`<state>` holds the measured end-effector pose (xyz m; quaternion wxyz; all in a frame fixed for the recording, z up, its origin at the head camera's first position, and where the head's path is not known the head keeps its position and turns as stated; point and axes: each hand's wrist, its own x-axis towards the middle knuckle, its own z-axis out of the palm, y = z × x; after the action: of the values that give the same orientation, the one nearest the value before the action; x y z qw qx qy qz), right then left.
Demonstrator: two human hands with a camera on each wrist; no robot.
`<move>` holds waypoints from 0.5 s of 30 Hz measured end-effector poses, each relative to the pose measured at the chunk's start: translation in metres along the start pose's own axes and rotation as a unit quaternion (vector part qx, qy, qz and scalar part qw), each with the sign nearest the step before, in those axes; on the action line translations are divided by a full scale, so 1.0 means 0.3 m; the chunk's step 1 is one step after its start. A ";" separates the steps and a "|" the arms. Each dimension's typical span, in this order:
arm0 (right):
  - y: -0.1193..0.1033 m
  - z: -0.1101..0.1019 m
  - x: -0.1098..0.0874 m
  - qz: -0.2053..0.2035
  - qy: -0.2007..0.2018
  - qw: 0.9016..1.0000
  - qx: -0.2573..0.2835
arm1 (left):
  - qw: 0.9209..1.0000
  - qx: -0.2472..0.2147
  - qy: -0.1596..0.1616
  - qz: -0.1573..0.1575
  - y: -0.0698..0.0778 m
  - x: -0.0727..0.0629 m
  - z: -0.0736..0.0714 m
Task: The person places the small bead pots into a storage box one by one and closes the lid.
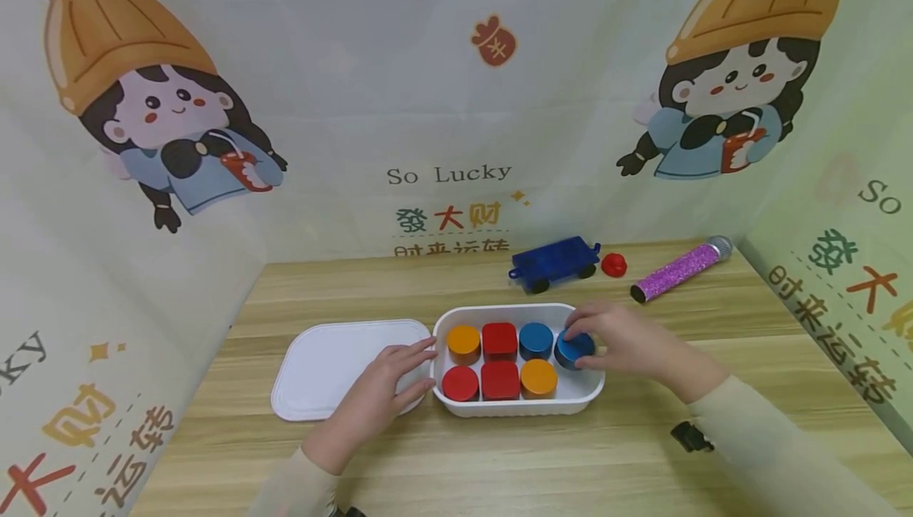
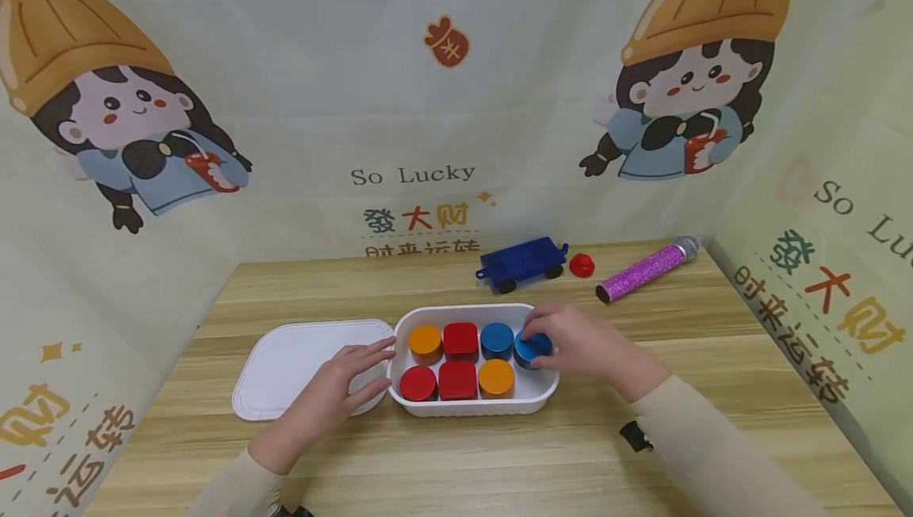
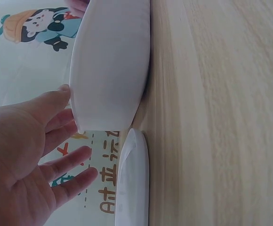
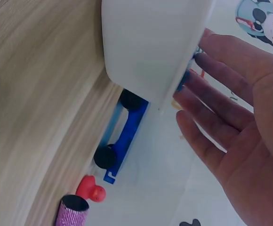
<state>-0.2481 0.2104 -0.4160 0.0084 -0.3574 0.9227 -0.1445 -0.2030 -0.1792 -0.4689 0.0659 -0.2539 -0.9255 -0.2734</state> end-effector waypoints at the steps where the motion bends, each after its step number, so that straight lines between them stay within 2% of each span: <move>1: -0.001 0.005 0.005 0.001 -0.007 1.000 -0.001 | 1.000 -0.002 0.001 0.000 0.000 0.000 0.000; 7: -0.006 0.033 0.028 -0.004 -0.020 1.000 -0.017 | 1.000 -0.004 0.002 0.000 -0.001 0.002 0.003; 15: -0.023 0.049 0.026 0.034 -0.032 0.999 -0.005 | 1.000 -0.007 0.006 0.000 -0.001 -0.003 0.004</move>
<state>-0.2479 0.1966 -0.4275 0.0413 -0.3303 0.9342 -0.1282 -0.2024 -0.1791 -0.4703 0.0692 -0.2525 -0.9231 -0.2816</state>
